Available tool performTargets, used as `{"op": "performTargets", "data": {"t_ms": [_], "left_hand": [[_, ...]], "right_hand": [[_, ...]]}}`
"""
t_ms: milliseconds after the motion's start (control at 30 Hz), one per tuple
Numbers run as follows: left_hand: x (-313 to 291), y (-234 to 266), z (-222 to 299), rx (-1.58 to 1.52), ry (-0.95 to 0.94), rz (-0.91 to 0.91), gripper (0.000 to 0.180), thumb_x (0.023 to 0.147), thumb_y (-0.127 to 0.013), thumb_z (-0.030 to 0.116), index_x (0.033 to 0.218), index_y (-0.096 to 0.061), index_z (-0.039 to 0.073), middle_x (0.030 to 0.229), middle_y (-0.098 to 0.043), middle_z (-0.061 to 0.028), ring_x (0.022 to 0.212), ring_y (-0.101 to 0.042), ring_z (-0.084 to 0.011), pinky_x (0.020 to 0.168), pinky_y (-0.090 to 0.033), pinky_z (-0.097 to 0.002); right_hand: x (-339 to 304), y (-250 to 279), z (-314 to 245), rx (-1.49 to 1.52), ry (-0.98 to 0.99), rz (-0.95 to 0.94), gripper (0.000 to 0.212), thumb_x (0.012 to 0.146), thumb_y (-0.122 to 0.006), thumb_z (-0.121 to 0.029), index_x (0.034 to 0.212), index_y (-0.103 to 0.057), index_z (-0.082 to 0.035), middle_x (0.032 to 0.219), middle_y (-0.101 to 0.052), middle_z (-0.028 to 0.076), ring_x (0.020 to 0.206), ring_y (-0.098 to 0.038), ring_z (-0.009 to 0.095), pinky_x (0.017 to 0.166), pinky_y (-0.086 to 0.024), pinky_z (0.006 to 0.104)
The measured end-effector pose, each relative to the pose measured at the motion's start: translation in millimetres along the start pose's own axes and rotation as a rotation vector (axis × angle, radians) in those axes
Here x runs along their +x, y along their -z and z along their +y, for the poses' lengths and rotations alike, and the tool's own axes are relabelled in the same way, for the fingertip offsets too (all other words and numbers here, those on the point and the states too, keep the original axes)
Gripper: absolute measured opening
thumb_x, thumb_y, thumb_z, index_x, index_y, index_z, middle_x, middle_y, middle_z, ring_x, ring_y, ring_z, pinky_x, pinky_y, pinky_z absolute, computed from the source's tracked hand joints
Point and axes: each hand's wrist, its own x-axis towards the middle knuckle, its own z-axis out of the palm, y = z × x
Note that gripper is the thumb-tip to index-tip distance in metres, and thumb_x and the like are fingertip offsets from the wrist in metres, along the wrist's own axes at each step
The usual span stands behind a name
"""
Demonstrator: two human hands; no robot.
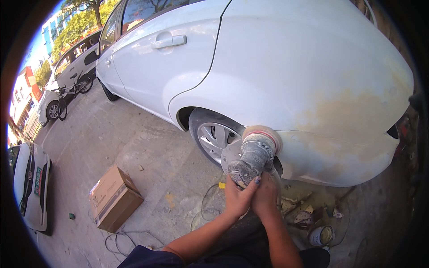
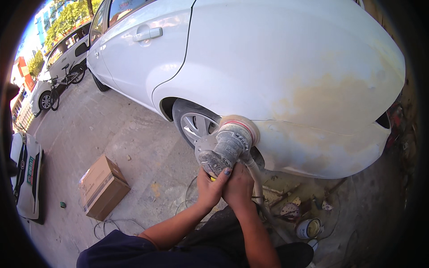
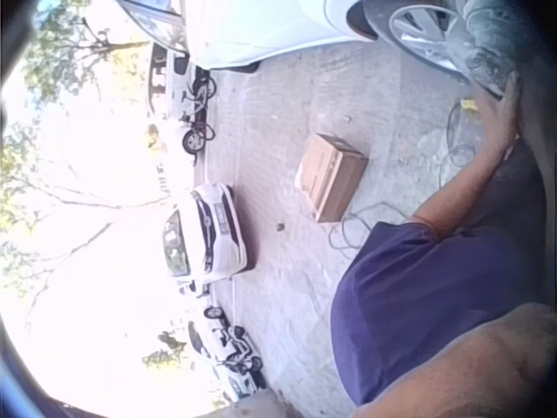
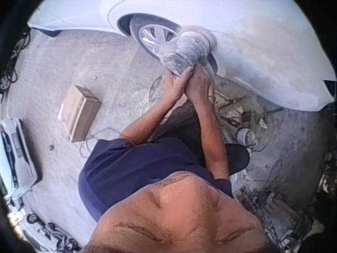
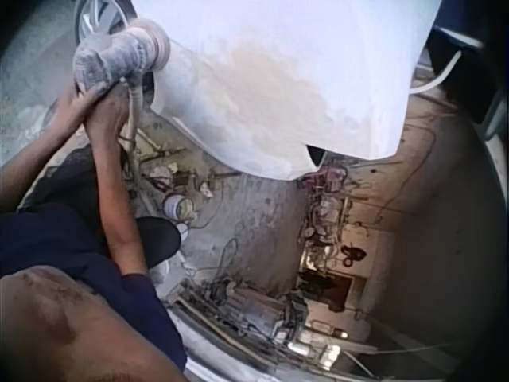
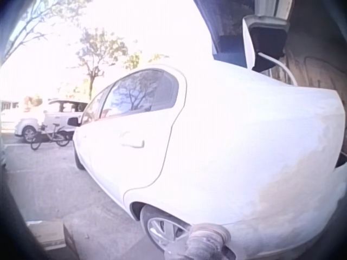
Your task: The person uses an orbital sander to sand the surface of a white car bumper. They hold a sanding disc in the left hand while operating the sander with the right hand, moving it across the bumper to smooth the surface.
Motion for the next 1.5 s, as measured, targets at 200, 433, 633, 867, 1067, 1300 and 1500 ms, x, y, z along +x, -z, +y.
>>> {"op": "performTargets", "data": {"t_ms": [200, 433, 633, 867, 1067, 1300, 1500], "left_hand": [[9, 18, 2, -0.029, 0.105, -0.037, 0.058, 0.095, -0.085, 0.031, 0.135, -0.062, -0.004, 0.125, -0.074, -0.0141, 0.115, -0.069, -0.0204, 0.102, -0.053, -0.0368], [12, 23, -9, 0.003, 0.026, 0.010, 0.058, 0.096, -0.084, 0.035, 0.133, -0.063, -0.005, 0.123, -0.075, -0.0139, 0.113, -0.069, -0.0196, 0.100, -0.054, -0.0362], [20, 38, 9, -0.059, 0.164, -0.076, 0.053, 0.100, -0.078, 0.030, 0.135, -0.064, -0.007, 0.128, -0.073, -0.0127, 0.117, -0.068, -0.0191, 0.105, -0.052, -0.0361], [19, 34, 4, 0.001, 0.097, 0.011, 0.053, 0.098, -0.082, 0.031, 0.130, -0.065, -0.007, 0.122, -0.075, -0.0135, 0.110, -0.070, -0.0183, 0.099, -0.054, -0.0354], [22, 36, 23, -0.039, 0.152, -0.076, 0.054, 0.100, -0.079, 0.032, 0.134, -0.065, -0.007, 0.127, -0.074, -0.0122, 0.116, -0.068, -0.0187, 0.104, -0.052, -0.0363], [20, 34, 12, -0.090, 0.125, -0.045, 0.056, 0.099, -0.080, 0.034, 0.133, -0.065, -0.008, 0.126, -0.074, -0.0136, 0.114, -0.068, -0.0184, 0.102, -0.053, -0.0357], [21, 40, 17, -0.031, 0.156, -0.061, 0.056, 0.098, -0.082, 0.035, 0.130, -0.065, -0.008, 0.121, -0.075, -0.0138, 0.110, -0.069, -0.0185, 0.098, -0.054, -0.0351]], "right_hand": [[-1, -18, 1, -0.085, -0.039, -0.034, 0.042, 0.092, -0.074, -0.035, 0.109, -0.058, 0.000, 0.100, -0.069, 0.026, 0.091, -0.069, 0.050, 0.079, -0.054, 0.0587], [1, -18, -1, -0.109, 0.002, -0.073, 0.041, 0.090, -0.076, -0.030, 0.109, -0.057, 0.001, 0.101, -0.069, 0.027, 0.091, -0.069, 0.051, 0.080, -0.054, 0.0598], [7, -24, -14, -0.084, -0.070, -0.140, 0.036, 0.090, -0.075, -0.024, 0.108, -0.057, 0.001, 0.103, -0.068, 0.027, 0.095, -0.069, 0.051, 0.083, -0.054, 0.0592], [7, -19, -19, -0.070, -0.062, -0.114, 0.036, 0.091, -0.075, -0.024, 0.110, -0.056, 0.000, 0.104, -0.069, 0.026, 0.095, -0.069, 0.050, 0.083, -0.054, 0.0597], [9, -17, -25, -0.084, -0.125, -0.149, 0.037, 0.092, -0.074, -0.026, 0.111, -0.057, 0.001, 0.102, -0.069, 0.027, 0.093, -0.069, 0.051, 0.082, -0.054, 0.0601], [8, -13, -27, -0.094, -0.095, -0.131, 0.037, 0.092, -0.075, -0.025, 0.111, -0.057, 0.001, 0.104, -0.069, 0.028, 0.094, -0.069, 0.051, 0.082, -0.054, 0.0603], [4, -18, -28, -0.076, -0.124, -0.127, 0.040, 0.091, -0.076, -0.027, 0.111, -0.058, 0.002, 0.103, -0.069, 0.028, 0.096, -0.069, 0.052, 0.083, -0.053, 0.0601]]}}
